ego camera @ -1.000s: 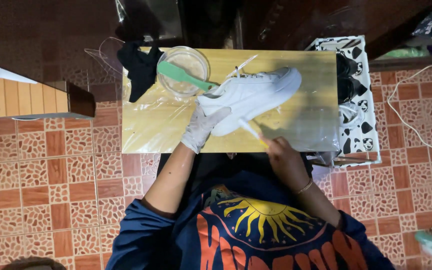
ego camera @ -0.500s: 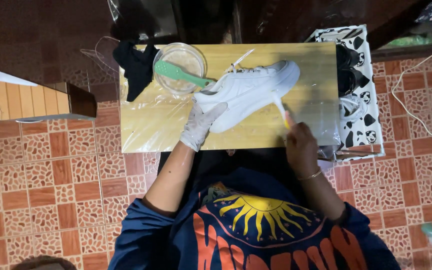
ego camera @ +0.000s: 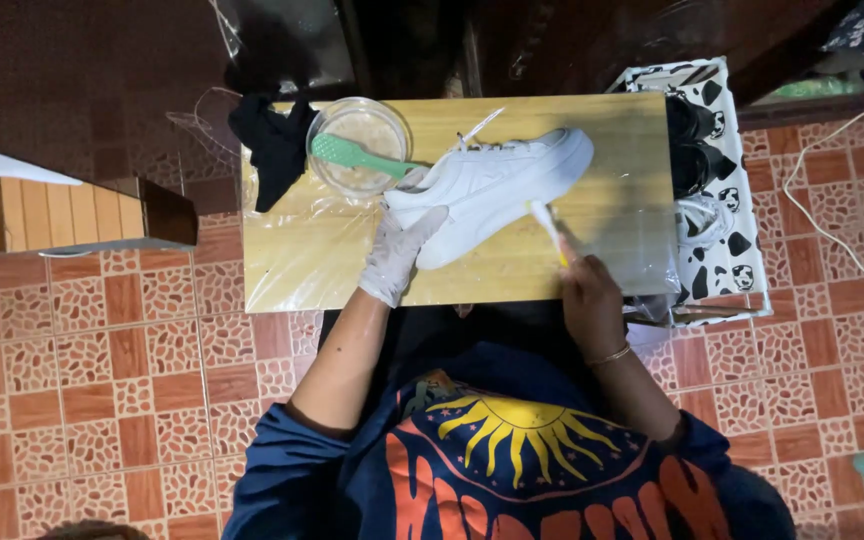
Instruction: The person scrubs a white sneaker with a toothbrush and a cleaning solution. They repeatedly dip the brush into a container of liquid and scrub various parts of the shoe, including the sole and upper.
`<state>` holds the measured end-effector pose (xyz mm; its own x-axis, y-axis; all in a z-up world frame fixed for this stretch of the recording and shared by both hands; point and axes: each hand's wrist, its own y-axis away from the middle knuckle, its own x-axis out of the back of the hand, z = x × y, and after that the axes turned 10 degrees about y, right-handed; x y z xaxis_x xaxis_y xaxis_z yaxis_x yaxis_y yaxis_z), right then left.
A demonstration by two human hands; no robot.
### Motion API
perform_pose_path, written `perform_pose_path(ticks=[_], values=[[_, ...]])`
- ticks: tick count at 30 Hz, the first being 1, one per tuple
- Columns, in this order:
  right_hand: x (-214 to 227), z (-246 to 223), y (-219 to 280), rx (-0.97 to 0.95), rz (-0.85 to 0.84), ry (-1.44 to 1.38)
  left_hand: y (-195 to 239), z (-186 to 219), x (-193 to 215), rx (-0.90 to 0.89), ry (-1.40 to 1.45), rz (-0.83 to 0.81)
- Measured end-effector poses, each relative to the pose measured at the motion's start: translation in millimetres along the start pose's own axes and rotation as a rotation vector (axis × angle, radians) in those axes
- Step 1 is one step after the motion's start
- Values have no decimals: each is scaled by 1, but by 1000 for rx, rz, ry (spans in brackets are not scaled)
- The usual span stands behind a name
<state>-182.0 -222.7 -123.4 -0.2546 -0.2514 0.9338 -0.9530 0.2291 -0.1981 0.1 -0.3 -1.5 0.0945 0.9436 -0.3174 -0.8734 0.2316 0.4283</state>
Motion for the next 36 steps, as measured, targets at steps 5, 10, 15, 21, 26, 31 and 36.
perform_pose_path(ticks=[5,10,15,21,26,31,36], values=[[-18,-13,11,66,-66,-18,7,21,-6,26,-61,35],[-8,11,-8,-81,130,-122,19,35,-21,-13,-114,57],[-55,7,25,-36,46,-123,31,49,-26,6,-108,56],[-2,4,0,-117,87,-170,40,41,-34,30,-42,39],[8,-18,7,9,-40,-125,41,21,-40,20,-34,33],[19,16,-20,-224,-11,-76,41,14,-43,-65,-16,-9],[13,-4,2,-127,-160,-76,35,8,-37,-65,-46,-5]])
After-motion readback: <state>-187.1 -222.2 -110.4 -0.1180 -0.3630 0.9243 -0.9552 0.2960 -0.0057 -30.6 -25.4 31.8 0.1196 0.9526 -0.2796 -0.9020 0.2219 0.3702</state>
